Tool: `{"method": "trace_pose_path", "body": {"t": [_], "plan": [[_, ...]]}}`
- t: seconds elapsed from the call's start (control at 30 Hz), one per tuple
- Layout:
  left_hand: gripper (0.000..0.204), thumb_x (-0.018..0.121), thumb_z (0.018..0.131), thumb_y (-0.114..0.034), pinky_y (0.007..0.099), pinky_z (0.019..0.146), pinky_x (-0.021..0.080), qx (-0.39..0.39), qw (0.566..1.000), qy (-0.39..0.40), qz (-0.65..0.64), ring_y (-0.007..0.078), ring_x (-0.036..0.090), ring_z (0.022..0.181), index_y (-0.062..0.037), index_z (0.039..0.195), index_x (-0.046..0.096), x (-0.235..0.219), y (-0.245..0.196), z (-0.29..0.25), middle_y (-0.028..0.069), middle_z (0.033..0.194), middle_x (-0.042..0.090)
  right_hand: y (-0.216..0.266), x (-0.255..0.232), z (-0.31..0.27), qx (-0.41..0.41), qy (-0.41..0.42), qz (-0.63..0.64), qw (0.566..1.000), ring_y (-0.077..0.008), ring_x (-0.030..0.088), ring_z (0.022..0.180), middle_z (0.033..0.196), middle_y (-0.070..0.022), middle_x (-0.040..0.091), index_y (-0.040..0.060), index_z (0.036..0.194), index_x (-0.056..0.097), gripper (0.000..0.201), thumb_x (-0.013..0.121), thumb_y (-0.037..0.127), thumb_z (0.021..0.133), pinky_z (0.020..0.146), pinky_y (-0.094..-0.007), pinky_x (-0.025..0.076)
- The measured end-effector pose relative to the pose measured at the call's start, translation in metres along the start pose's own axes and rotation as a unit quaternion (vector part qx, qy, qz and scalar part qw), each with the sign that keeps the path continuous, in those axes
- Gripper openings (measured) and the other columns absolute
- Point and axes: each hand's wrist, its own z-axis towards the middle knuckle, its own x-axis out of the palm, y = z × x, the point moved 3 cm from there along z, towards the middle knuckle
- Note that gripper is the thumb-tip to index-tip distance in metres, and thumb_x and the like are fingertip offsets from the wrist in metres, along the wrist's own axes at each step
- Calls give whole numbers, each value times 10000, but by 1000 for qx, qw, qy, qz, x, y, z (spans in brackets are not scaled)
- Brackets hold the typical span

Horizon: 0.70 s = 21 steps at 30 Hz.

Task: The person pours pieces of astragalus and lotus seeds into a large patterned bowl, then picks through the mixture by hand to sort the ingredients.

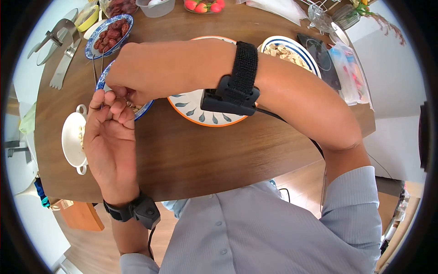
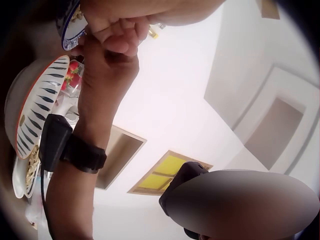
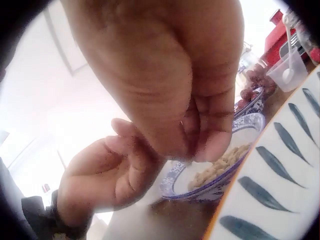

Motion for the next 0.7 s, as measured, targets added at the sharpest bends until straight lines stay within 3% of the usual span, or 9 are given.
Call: {"method": "trace_pose_path", "body": {"t": [0.07,0.17,0.27,0.33,0.37,0.43,0.53,0.7], "plan": [[254,481,1004,27,303,829,493,9,1000,-2,-12,185,552,932,48,1252,535,-2,-2,-1,124,1106,609,-5,-2,-12,-35,-71,-65,995,-379,686,758,802,-185,708,4,866,696,170,674,171,886,666,-464,522],[255,483,1013,18,305,823,489,24,999,2,-22,184,548,941,54,1262,527,-8,-4,-2,128,1123,604,-10,-12,-27,-21,-70,-70,995,-336,623,794,795,-156,656,4,889,642,130,699,121,891,730,-426,499],[262,476,1017,19,306,814,487,37,999,-12,-26,188,541,936,58,1272,521,-6,-5,0,130,1127,598,10,-46,-63,13,-28,-86,996,-354,648,817,806,-153,665,8,894,654,133,708,130,893,714,-441,495],[290,445,1016,48,312,802,484,35,998,-29,-31,202,529,935,70,1300,497,-6,-3,0,150,1133,585,17,-51,-85,224,188,-126,948,-357,677,844,824,-138,683,18,896,679,158,740,162,874,713,-445,516],[290,444,1025,40,312,803,485,32,999,-18,-31,204,530,939,69,1309,491,-6,-2,1,150,1135,585,17,-47,-96,228,188,-126,947,-357,677,844,824,-138,683,18,896,679,158,740,162,874,713,-445,516],[291,444,1034,31,313,803,485,27,999,-2,-31,207,531,943,69,1319,486,-1,2,3,150,1136,584,17,-35,-113,132,145,-209,958,-355,696,848,829,-136,690,8,864,684,187,779,166,832,726,-446,546],[301,443,1038,27,315,798,486,11,999,-34,-23,206,533,947,69,1334,475,3,4,1,154,1146,582,18,-25,-116,101,136,-236,957,-350,701,831,814,-149,683,-3,822,674,198,799,150,803,746,-436,567],[291,452,1043,16,318,796,488,18,1000,-16,-20,205,532,949,71,1328,484,0,2,-1,155,1155,583,12,-21,-120,123,156,-247,948,-365,699,835,818,-169,681,-23,809,658,204,794,129,796,737,-435,564]]}}
